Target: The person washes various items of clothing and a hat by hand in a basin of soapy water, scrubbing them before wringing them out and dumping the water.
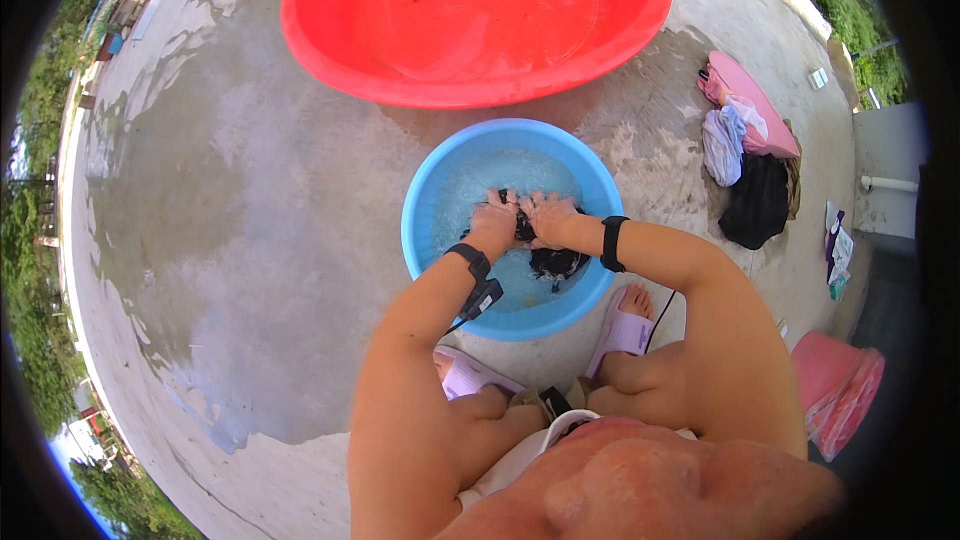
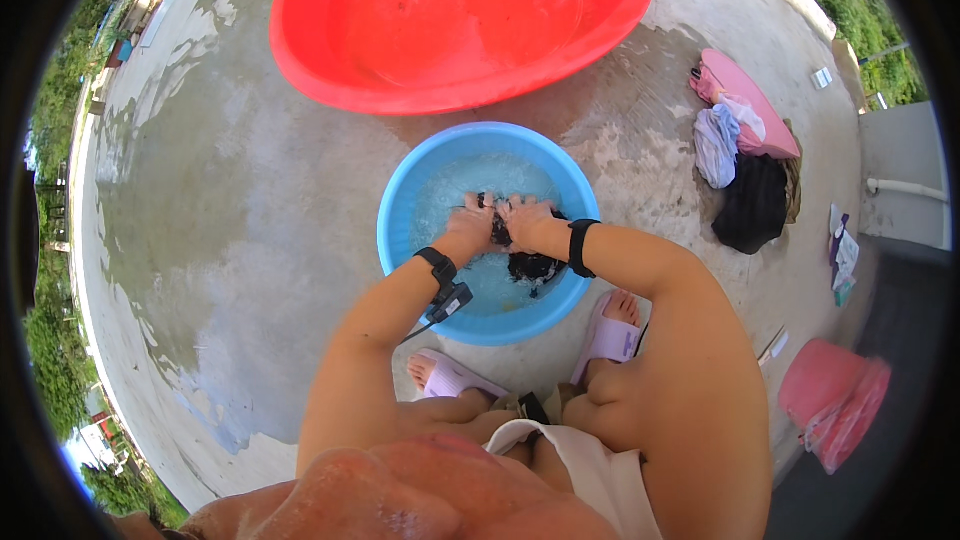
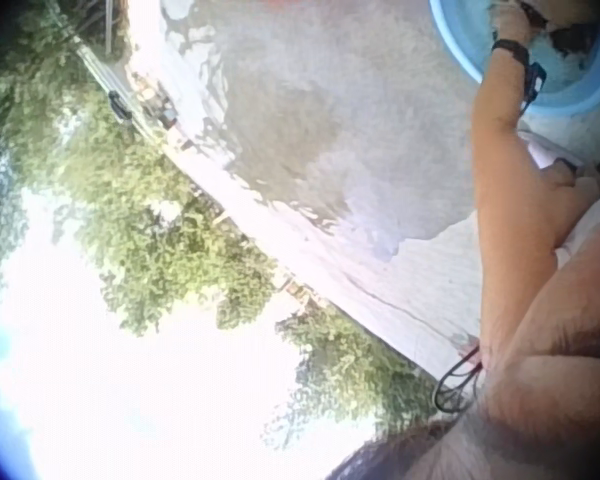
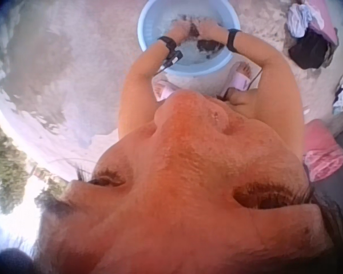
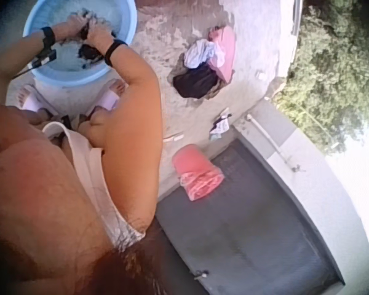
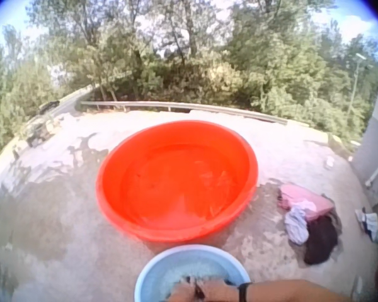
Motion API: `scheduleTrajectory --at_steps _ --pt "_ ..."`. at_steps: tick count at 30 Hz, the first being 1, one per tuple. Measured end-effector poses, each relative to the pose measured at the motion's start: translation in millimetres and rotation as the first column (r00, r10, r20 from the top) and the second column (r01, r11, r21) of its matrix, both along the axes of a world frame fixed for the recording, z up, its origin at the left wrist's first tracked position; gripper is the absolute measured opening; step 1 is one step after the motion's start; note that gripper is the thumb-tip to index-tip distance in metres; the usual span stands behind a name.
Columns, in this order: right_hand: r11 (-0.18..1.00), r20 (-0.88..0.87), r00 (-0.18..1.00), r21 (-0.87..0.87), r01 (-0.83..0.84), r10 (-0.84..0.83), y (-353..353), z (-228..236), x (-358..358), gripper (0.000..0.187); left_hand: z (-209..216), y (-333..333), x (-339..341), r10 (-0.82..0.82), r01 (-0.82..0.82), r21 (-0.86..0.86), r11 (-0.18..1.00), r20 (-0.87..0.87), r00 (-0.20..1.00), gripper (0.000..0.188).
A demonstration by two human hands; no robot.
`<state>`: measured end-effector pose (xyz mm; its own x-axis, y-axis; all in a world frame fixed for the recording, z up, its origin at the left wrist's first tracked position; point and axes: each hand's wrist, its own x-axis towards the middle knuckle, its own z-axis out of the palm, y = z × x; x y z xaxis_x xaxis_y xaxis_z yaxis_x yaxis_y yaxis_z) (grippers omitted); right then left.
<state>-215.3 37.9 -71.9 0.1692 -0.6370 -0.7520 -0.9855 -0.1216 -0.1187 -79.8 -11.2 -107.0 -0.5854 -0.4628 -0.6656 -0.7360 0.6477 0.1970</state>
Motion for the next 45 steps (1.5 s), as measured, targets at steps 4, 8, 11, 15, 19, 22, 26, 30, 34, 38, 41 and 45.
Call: scheduleTrajectory --at_steps 4,8,11,15,19,22,26,30,34,38,41,45 --pt "0.989 0.187 0.982 -0.147 0.009 0.019 -11.3 -40.5 -14.8 0.071 -16.1 -15.2 -9.9 0.063 -0.062 -0.023 0.998 0.017 0.998 0.072" --pt "0.995 0.122 0.987 -0.001 -0.103 0.103 -29.6 -45.1 -15.2 0.042 -42.5 -27.4 5.6 -0.053 0.032 -0.162 0.986 -0.125 0.991 0.043" --pt "0.995 0.14 0.985 -0.047 -0.092 0.097 -28.0 -45.3 -18.1 0.037 -37.7 -28.5 -0.7 0.07 -0.083 -0.065 0.994 -0.176 0.982 0.046" --pt "0.987 0.307 0.951 -0.133 0.09 -0.045 -24.3 -44.7 -20.7 0.033 -23.9 -26.5 -2.3 0.198 -0.201 -0.025 0.979 -0.1 0.975 0.058" --pt "0.985 0.372 0.922 -0.092 0.148 -0.104 -32.0 -27.6 -37.5 0.05 21.6 -50.5 -6.6 0.376 -0.303 0.436 0.847 -0.088 0.923 0.085" --pt "0.984 0.399 0.906 0.16 0.08 -0.139 -58.5 25.7 -35.6 0.068 61.2 -64.1 12.0 0.452 -0.348 0.64 0.685 0.002 0.892 0.104" --pt "0.884 0.464 0.8 0.438 0.165 -0.38 -67.6 51.7 -43.8 0.046 72.5 -69.4 9.2 0.405 -0.397 0.594 0.699 0.128 0.905 0.11" --pt "0.96 0.341 0.94 0.272 -0.069 -0.029 -47.6 40.3 -38.1 0.052 50.0 -34.5 -9.6 0.088 -0.102 0.33 0.938 0.059 0.994 0.122" --pt "0.999 0.114 0.992 0.015 -0.05 0.048 -10.6 17.0 -18.3 0.081 12.7 4.6 -21.1 0.12 -0.122 0.099 0.988 0.032 0.992 0.084" --pt "0.991 0.119 0.993 -0.134 -0.001 0.017 -9.0 -29.5 -16.1 0.04 -29.8 2.1 -15.5 -0.067 0.081 -0.177 0.981 0.082 0.994 0.052" --pt "0.976 0.22 0.974 -0.197 0.096 -0.051 -12.6 -35.7 -17.3 0.038 -29.2 -5.5 -14.2 0.022 -0.024 -0.044 0.999 -0.053 0.998 0.039" --pt "0.984 0.248 0.968 -0.158 0.078 -0.037 -18.2 -37.0 -25.6 0.036 -16.1 -9.9 -23.4 0.063 -0.064 -0.023 0.998 -0.063 0.996 0.033"
